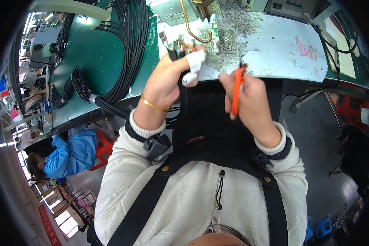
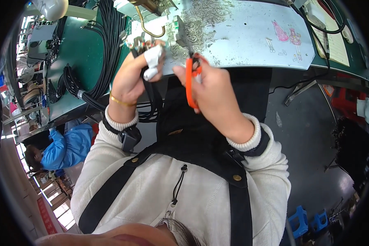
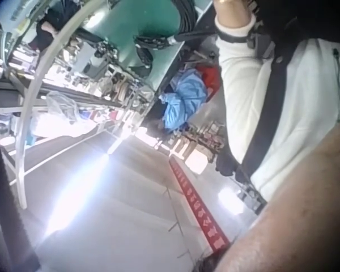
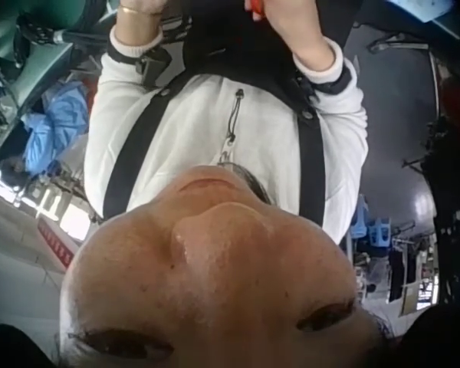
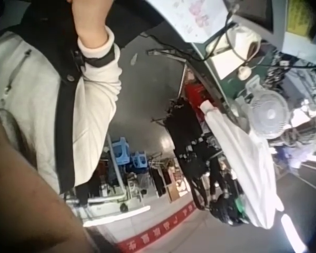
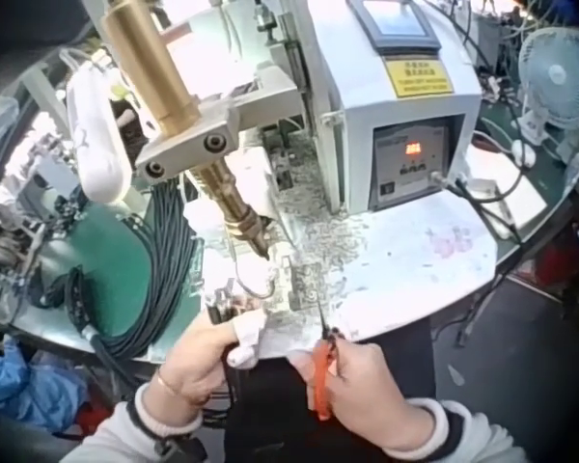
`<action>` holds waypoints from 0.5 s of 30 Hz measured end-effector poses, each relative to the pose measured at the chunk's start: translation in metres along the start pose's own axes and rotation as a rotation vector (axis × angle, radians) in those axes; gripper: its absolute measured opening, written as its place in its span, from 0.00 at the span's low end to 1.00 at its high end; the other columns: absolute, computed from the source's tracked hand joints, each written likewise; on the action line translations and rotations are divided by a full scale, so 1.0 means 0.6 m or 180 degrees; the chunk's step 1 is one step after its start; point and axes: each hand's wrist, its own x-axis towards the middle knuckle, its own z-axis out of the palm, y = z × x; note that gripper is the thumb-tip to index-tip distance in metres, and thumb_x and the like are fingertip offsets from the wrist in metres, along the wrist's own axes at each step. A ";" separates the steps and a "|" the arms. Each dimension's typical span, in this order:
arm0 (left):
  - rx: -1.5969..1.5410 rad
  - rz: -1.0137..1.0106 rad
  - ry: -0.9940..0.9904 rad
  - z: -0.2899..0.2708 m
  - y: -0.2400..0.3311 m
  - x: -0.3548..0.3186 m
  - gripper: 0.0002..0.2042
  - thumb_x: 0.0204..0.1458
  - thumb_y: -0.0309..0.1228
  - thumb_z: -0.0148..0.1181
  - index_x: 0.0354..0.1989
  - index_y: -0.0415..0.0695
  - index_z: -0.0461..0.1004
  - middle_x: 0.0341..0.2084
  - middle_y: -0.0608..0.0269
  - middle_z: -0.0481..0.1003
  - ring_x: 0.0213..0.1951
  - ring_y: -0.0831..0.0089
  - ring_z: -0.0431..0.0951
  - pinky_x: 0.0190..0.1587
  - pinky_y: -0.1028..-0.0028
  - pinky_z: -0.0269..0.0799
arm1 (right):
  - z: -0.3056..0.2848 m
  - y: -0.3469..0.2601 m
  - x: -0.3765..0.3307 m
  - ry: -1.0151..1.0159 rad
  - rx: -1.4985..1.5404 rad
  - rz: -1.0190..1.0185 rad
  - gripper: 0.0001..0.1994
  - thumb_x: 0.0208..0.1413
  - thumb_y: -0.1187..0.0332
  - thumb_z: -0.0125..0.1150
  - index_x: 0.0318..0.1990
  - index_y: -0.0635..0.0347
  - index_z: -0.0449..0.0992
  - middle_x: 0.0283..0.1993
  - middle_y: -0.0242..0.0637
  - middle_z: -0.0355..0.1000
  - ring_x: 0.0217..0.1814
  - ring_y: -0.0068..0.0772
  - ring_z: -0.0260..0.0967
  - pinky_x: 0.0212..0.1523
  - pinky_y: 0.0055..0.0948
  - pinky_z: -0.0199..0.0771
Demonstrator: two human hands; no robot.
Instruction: The person picks up a bundle of cables, separates the individual wires by hand, and trims the ends of the wires using shears before placing the bundle back on the table.
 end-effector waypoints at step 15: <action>0.0203 0.0077 -0.0061 0.006 0.030 0.058 0.07 0.44 0.26 0.57 0.32 0.39 0.71 0.17 0.70 0.66 0.15 0.85 0.61 0.14 0.84 0.51 | -0.023 -0.021 0.123 0.0283 0.0128 -0.0460 0.11 0.50 0.66 0.55 0.32 0.65 0.65 0.18 0.28 0.59 0.11 0.15 0.54 0.12 0.15 0.56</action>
